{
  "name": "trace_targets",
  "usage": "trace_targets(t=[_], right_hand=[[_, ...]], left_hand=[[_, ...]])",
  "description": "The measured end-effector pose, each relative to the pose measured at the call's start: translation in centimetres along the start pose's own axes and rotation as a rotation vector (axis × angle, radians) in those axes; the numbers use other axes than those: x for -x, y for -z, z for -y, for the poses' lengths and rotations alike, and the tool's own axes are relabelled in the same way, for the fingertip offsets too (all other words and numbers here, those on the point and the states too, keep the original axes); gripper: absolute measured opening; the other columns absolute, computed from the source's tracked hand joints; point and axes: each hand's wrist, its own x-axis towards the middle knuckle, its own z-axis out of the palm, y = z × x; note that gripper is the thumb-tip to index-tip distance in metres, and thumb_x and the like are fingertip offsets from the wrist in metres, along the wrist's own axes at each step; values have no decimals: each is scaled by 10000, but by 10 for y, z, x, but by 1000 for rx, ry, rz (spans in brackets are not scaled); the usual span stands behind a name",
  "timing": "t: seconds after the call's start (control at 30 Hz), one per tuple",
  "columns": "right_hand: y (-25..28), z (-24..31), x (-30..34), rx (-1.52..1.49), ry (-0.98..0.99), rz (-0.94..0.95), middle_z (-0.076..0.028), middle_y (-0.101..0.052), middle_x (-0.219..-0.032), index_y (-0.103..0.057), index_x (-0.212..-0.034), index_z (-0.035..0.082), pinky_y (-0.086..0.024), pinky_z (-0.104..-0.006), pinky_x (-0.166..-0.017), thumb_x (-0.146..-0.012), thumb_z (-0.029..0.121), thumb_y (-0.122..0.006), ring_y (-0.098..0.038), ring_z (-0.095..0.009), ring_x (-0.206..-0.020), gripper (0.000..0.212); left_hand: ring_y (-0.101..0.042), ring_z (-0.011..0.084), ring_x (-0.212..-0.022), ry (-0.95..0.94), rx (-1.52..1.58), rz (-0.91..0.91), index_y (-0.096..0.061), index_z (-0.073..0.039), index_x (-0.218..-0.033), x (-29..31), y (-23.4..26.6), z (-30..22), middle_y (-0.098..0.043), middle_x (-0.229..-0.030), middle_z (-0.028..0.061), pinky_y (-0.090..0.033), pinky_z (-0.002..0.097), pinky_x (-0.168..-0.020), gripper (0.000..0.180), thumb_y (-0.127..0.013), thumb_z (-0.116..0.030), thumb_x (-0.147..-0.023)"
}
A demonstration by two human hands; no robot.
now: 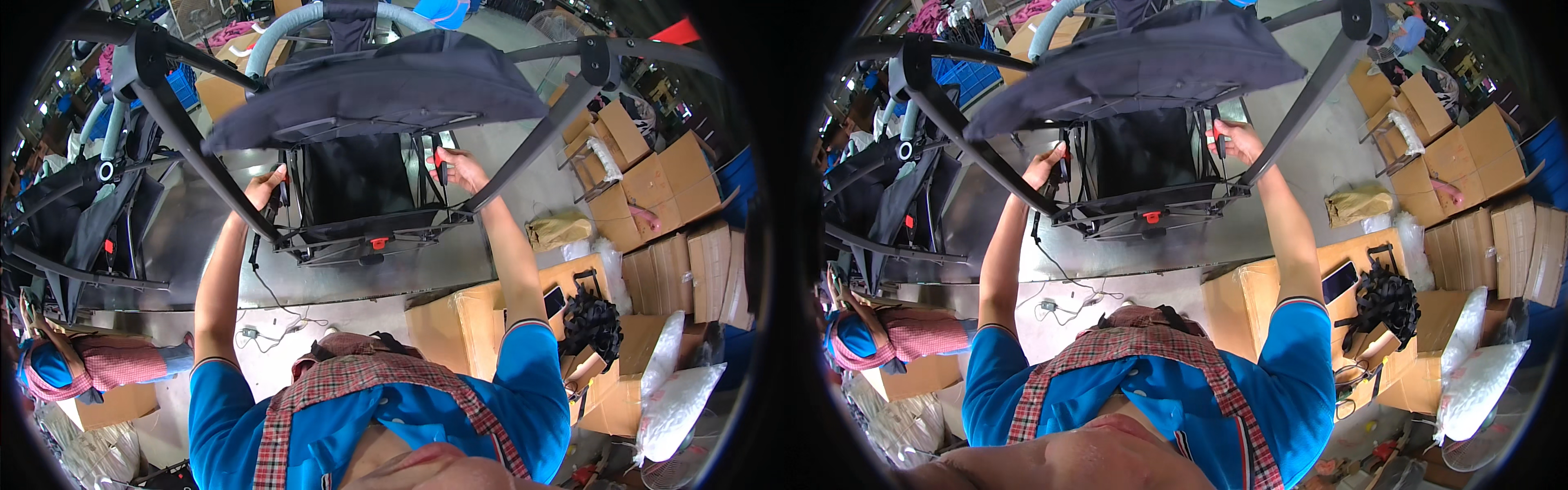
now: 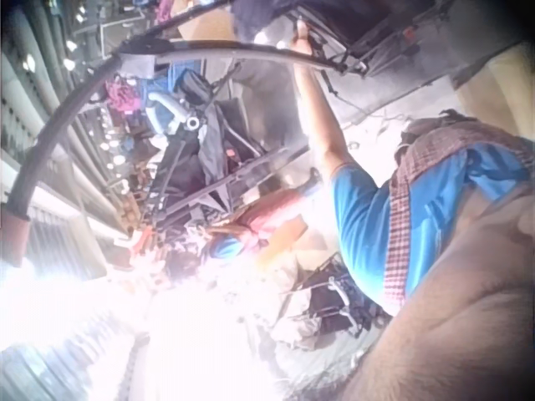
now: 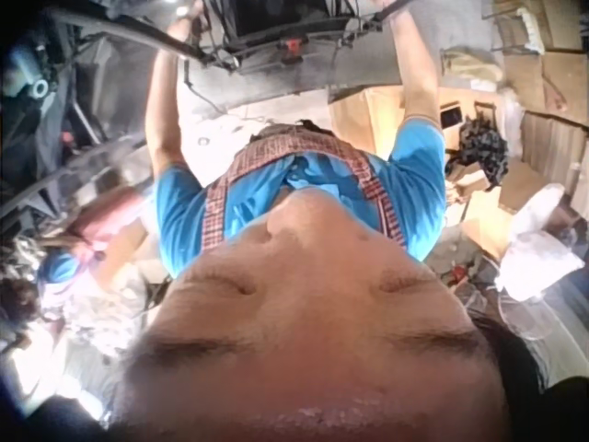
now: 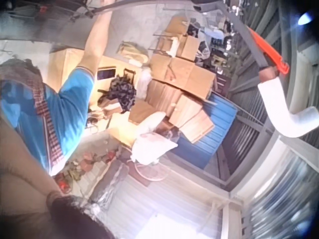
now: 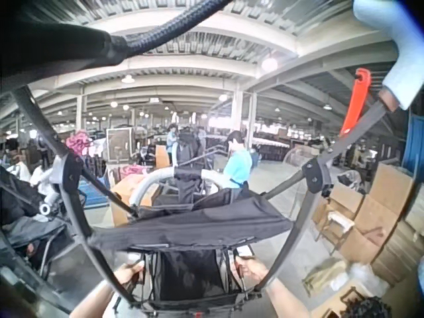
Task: The person uses a corded electric screwdriver to fasten screws into the frame and fabric of a black stroller on a metal workbench. The person repeatedly picks up screws, positions the tool, and drives screws into multiple locations on the stroller while another worker performs similar tasks nearby.
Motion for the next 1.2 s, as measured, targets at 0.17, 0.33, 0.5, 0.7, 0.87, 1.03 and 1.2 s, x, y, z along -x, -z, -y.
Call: trace_targets(t=[0.17,0.33,0.5,0.7,0.87,1.03,1.2], right_hand=[[-50,-23,-12,17,-54,80,-111,-700,-1168,-621,-1262,-20,-555,-329,-849,-969,248,-638,-689,-206,-966,397],[0,-43,40,231,-98,-175,-84,-706,-1164,-654,-1240,6,-534,-314,-867,-960,196,-620,-674,-171,-977,340],[118,-68,175,300,173,-304,-85,-712,-1125,-623,-1273,36,-519,-293,-882,-1027,304,-579,-675,-166,-951,366],[151,-168,344,790,101,-539,-85,-744,-908,-741,-1067,63,-550,-295,-747,-906,186,-716,-693,-145,-804,204],[114,-219,364,1251,234,-633,-59,-694,-886,-723,-945,89,-563,-375,-744,-807,111,-746,-693,-267,-838,142],[97,-248,339,1328,136,-846,-63,-684,-860,-716,-850,96,-547,-385,-777,-732,190,-809,-663,-272,-859,177],[98,-259,333,1285,158,-895,-82,-674,-820,-657,-739,97,-507,-410,-796,-690,175,-827,-629,-299,-831,194]], left_hand=[[-564,191,-1204,-47,-123,-17,-602,47,-1325,-38,81,183,-645,-1278,126,-403,327,-1068,481,-506,-320,-1029],[-538,178,-1228,51,215,30,-552,56,-1376,-5,20,109,-617,-1317,119,-379,290,-1077,570,-571,-389,-1020],[-629,207,-1137,240,465,-35,-536,11,-1393,120,17,128,-631,-1294,116,-480,319,-1001,517,-517,-361,-1035],[-677,214,-862,620,635,153,-609,-34,-1219,187,3,281,-678,-1043,104,-564,329,-765,427,-656,-356,-942],[-636,169,-637,685,252,437,-571,-104,-1180,198,-122,198,-640,-860,76,-533,291,-515,438,-735,-374,-877],[-621,150,-601,494,89,613,-414,-132,-1461,193,-171,122,-622,-875,62,-516,288,-477,716,-763,-317,-864],[-613,157,-600,454,165,533,-435,-138,-1457,218,-178,128,-619,-872,60,-505,294,-499,713,-767,-314,-851]])
